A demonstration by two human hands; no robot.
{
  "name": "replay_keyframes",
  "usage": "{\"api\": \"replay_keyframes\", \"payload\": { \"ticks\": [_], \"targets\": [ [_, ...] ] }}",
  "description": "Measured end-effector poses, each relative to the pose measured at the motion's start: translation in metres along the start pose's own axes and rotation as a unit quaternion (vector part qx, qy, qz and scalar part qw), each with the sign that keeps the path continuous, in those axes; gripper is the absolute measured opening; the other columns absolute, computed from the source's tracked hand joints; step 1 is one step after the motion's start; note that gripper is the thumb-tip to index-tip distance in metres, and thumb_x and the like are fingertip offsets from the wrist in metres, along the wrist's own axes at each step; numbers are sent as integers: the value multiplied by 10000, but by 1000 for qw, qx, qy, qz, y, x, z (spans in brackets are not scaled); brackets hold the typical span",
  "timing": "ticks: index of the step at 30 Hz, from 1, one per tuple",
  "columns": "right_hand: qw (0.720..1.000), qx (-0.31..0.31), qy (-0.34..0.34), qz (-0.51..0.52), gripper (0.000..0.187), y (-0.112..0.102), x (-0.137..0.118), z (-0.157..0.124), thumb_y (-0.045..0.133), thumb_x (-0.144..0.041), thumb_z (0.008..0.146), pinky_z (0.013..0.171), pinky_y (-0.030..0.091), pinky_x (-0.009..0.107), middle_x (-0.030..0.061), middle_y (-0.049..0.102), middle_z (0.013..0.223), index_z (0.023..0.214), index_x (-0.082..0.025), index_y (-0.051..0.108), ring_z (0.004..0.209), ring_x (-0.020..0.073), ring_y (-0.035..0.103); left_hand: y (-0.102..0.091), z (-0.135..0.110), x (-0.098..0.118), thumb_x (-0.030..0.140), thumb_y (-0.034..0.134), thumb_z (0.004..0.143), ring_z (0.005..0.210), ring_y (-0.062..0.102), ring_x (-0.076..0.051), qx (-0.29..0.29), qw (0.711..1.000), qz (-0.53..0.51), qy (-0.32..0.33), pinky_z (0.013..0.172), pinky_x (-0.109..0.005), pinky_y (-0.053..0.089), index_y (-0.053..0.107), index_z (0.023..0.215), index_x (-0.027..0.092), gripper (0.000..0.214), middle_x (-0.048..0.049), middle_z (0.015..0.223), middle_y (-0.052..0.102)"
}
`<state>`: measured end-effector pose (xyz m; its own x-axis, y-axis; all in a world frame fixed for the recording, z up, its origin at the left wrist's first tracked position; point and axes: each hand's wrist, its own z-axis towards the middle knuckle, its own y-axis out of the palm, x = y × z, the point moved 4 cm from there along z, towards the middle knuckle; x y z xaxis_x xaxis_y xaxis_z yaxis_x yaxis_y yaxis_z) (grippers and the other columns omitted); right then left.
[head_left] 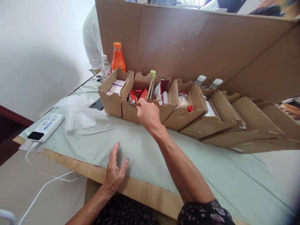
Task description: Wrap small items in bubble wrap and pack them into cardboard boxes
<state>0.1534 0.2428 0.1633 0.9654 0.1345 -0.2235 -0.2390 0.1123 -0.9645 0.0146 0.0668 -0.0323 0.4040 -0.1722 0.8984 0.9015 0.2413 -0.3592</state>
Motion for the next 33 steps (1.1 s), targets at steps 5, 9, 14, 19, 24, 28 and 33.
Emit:
{"api": "replay_keyframes", "payload": {
  "ticks": [5, 9, 14, 19, 24, 28, 33],
  "targets": [
    [996, 9, -64, 69, 191, -7, 7, -114, 492, -230, 1004, 618, 397, 260, 34, 770, 767, 1006, -216, 683, 657, 182, 704, -19, 5, -4, 378, 645, 972, 1572, 337, -293, 105, 981, -160, -34, 1296, -490, 293, 387, 1573, 288, 660, -126, 1676, 370],
    [978, 23, -76, 193, 168, -32, 56, -194, 535, -215, 983, 614, 485, 226, -15, 766, 772, 973, -235, 701, 613, 128, 694, -33, 10, 4, 401, 712, 907, 1540, 392, -304, 90, 979, -182, 4, 1273, -501, 321, 365, 1582, 314, 763, -127, 1647, 409],
    [956, 147, 51, 249, 253, -50, 157, -254, 630, -306, 959, 678, 604, 252, 20, 804, 977, 1197, -285, 715, 744, 164, 767, -28, -1, 23, 435, 735, 855, 1460, 490, -319, -19, 986, -164, -32, 1174, -456, 457, 390, 1556, 289, 795, -128, 1577, 484],
    [947, 74, 51, 307, 848, -11, 191, -293, 755, -577, 828, 856, 639, 395, 148, 689, 1386, 1558, -259, 465, 1162, 318, 727, -4, -23, 40, 408, 759, 811, 1000, 686, -265, -129, 979, -105, -118, 899, -384, 583, 633, 1080, 187, 370, -87, 1011, 689],
    [960, 83, 119, 240, 506, 32, 193, -284, 690, -646, 842, 934, 597, 479, 137, 789, 1068, 1073, -198, 745, 1071, 362, 731, 34, 1, 59, 333, 707, 810, 1027, 669, -259, -123, 981, -127, -80, 947, -407, 560, 601, 1115, 186, 355, -84, 1056, 696],
    [924, 211, 211, 241, 613, 34, 219, -250, 705, -678, 789, 907, 587, 536, 157, 763, 1083, 1140, -177, 695, 1013, 366, 737, 85, 52, 84, 368, 661, 852, 1327, 581, -329, -202, 970, -135, 20, 1155, -519, 457, 497, 1419, 164, 625, -165, 1411, 623],
    [892, 282, 240, 257, 791, 38, 228, -246, 678, -541, 845, 995, 550, 589, 200, 582, 1464, 1520, -179, 486, 1236, 374, 652, 67, 102, 88, 334, 650, 888, 1572, 303, -339, -111, 980, 48, 161, 1284, -588, 255, 420, 1538, 251, 694, -125, 1665, 394]
  ]
}}
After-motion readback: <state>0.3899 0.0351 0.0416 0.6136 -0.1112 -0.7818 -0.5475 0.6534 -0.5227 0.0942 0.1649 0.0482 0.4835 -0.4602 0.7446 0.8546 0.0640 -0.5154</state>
